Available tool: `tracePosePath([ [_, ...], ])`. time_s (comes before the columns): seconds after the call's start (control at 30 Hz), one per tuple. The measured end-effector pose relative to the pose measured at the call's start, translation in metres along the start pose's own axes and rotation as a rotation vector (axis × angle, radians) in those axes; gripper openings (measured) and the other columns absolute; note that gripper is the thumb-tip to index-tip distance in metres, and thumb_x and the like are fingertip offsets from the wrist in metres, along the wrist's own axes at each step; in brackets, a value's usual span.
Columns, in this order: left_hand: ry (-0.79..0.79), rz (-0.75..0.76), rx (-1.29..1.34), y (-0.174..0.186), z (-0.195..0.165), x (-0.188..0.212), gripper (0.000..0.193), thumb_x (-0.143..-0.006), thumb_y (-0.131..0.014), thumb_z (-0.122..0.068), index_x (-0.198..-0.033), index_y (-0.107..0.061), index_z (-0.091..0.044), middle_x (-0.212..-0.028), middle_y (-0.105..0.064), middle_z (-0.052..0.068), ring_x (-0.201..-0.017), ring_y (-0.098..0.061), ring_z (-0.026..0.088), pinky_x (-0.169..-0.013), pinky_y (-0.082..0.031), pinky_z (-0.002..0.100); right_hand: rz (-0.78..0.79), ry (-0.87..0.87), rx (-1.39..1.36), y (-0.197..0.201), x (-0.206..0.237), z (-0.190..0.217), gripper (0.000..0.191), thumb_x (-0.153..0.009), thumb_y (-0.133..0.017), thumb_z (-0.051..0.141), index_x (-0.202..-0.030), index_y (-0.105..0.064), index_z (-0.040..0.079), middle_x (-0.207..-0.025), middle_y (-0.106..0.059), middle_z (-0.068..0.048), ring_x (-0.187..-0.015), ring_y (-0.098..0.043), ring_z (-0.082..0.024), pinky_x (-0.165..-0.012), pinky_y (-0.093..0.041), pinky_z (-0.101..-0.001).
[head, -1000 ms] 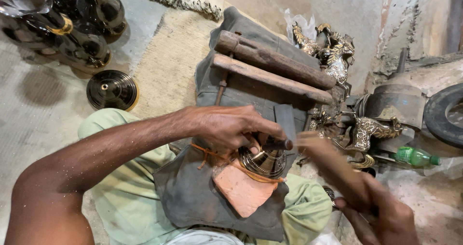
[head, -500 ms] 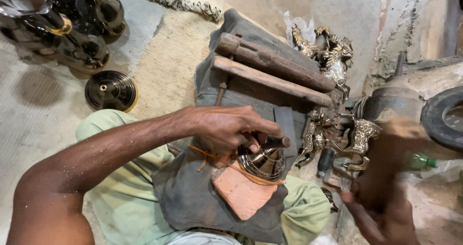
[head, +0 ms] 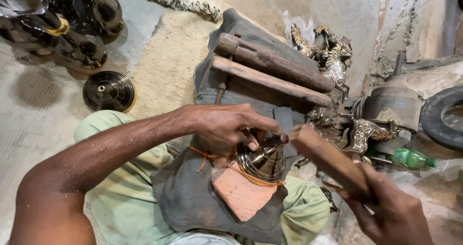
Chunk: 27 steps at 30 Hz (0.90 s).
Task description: The person sits cross-legged on the floor holding a chisel against a brass ornamental object resting on a leather pad, and repeatedly strikes the chisel with a wooden mallet to shape or decorate the metal surface, repositioning the chisel between strikes.
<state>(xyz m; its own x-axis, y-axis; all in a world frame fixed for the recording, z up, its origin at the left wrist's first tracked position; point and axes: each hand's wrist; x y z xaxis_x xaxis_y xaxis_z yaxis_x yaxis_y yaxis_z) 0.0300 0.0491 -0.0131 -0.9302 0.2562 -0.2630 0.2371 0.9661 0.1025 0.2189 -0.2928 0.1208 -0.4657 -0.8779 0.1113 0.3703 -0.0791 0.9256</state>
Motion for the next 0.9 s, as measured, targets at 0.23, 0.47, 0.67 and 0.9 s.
tracePosePath([
  [0.23,-0.031,-0.006,-0.011,0.004,-0.001,-0.003,0.05,-0.085,-0.073,-0.004,-0.133,-0.058,-0.006,-0.097,-0.078,0.012,-0.088,-0.074,0.023,-0.077,-0.054,0.044,0.035,-0.037,0.142,0.0,0.001,0.001,0.069,-0.07,-0.083,0.01,-0.132,-0.055,-0.001,-0.097,-0.075,-0.025,-0.092,-0.077,-0.026,-0.077,-0.062,-0.0393],
  [0.47,-0.007,-0.007,-0.025,0.007,0.0,-0.002,0.044,-0.085,-0.073,-0.006,-0.128,-0.06,-0.005,-0.09,-0.075,0.01,-0.084,-0.071,0.024,-0.075,-0.052,0.044,0.035,-0.052,0.107,0.001,0.004,-0.012,0.067,-0.078,-0.085,0.02,-0.133,-0.051,0.005,-0.094,-0.075,-0.019,-0.087,-0.079,-0.025,-0.076,-0.063,-0.0388],
  [0.67,-0.006,0.002,-0.028,0.009,0.003,-0.004,0.047,-0.086,-0.074,-0.008,-0.13,-0.058,-0.005,-0.091,-0.074,0.01,-0.085,-0.071,0.024,-0.076,-0.052,0.044,0.024,-0.091,0.108,0.006,0.004,-0.01,0.084,-0.077,-0.083,0.018,-0.151,-0.043,0.009,-0.098,-0.073,-0.019,-0.087,-0.077,-0.025,-0.077,-0.062,-0.0396],
  [0.9,-0.04,-0.01,0.006,0.008,0.012,-0.002,0.054,-0.086,-0.073,-0.011,-0.137,-0.056,-0.007,-0.093,-0.075,0.009,-0.086,-0.072,0.021,-0.078,-0.054,0.043,0.071,-0.038,0.091,0.02,-0.012,0.003,0.071,-0.083,-0.077,0.018,-0.146,-0.047,0.006,-0.101,-0.075,-0.017,-0.085,-0.076,-0.028,-0.075,-0.063,-0.0415],
])
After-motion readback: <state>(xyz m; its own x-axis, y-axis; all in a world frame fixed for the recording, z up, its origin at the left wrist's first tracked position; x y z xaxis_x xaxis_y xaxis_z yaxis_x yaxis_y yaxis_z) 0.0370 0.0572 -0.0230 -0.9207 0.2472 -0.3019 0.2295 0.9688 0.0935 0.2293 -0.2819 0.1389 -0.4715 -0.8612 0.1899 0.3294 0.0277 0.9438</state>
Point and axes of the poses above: each hand's wrist, its own x-axis away from the middle knuckle, its own y-axis out of the back of the hand, z = x × y
